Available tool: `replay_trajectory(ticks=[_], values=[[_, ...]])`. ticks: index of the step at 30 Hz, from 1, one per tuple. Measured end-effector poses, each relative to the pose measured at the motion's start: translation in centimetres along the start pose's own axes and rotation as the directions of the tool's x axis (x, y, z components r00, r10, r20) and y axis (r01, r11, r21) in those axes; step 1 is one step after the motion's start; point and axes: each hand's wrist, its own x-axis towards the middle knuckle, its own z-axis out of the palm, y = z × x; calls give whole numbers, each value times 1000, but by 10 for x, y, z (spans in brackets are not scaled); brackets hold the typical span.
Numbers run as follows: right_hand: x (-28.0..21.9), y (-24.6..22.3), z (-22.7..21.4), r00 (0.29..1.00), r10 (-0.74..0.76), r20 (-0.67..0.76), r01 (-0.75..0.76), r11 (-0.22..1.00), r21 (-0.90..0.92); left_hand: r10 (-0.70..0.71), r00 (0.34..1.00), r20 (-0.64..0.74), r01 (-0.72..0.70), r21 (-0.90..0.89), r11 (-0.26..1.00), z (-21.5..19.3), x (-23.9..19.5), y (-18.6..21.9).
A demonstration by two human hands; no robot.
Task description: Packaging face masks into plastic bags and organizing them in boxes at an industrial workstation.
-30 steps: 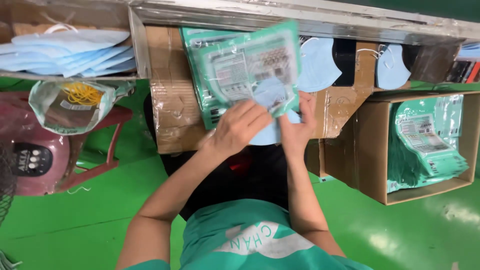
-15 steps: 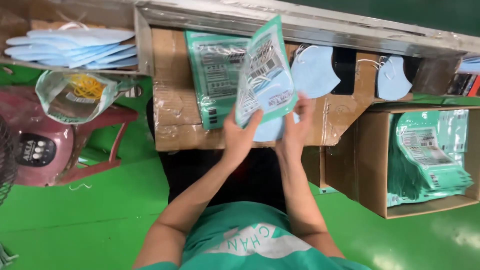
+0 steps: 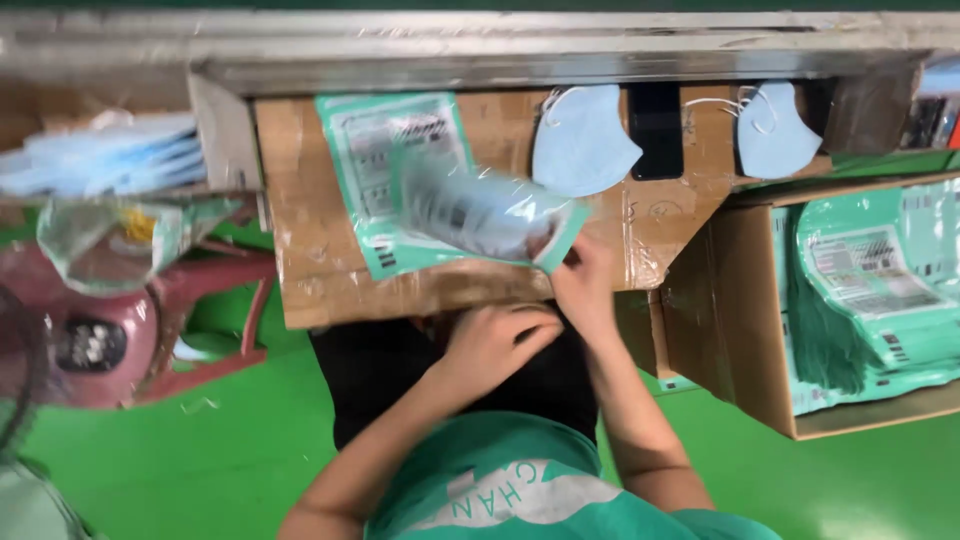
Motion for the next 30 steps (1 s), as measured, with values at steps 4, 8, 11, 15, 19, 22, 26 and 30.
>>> replay_trajectory(ticks=[4, 8, 11, 15, 19, 22, 26, 30], values=[[-21, -59, 15, 958, -275, 78, 275, 812, -515, 480, 857, -189, -291, 592, 752, -61, 38, 124], [-19, -59, 21, 865, -384, 321, 499, 596, -630, 501, 847, -178, -316, 588, 744, -70, 38, 93], [-9, -72, 35, 748, -630, 207, 648, 627, -433, 385, 863, -326, -252, 384, 889, -65, 23, 68], [3, -41, 9, 934, -335, -122, 312, 934, -177, 71, 790, -608, 20, 142, 990, -58, 11, 45], [13, -32, 3, 990, -142, -15, 141, 958, 250, 48, 778, -626, 6, 83, 996, -55, 7, 38], [13, -37, 14, 985, -163, -63, 173, 964, 202, 55, 808, -587, -26, 59, 998, -54, 16, 52], [8, -26, 12, 988, -155, 10, 148, 957, 248, 157, 848, -506, -115, 115, 987, -55, 21, 47], [8, -17, 5, 990, -130, 46, 115, 963, 243, 181, 871, -457, -121, 157, 980, -55, 22, 48]])
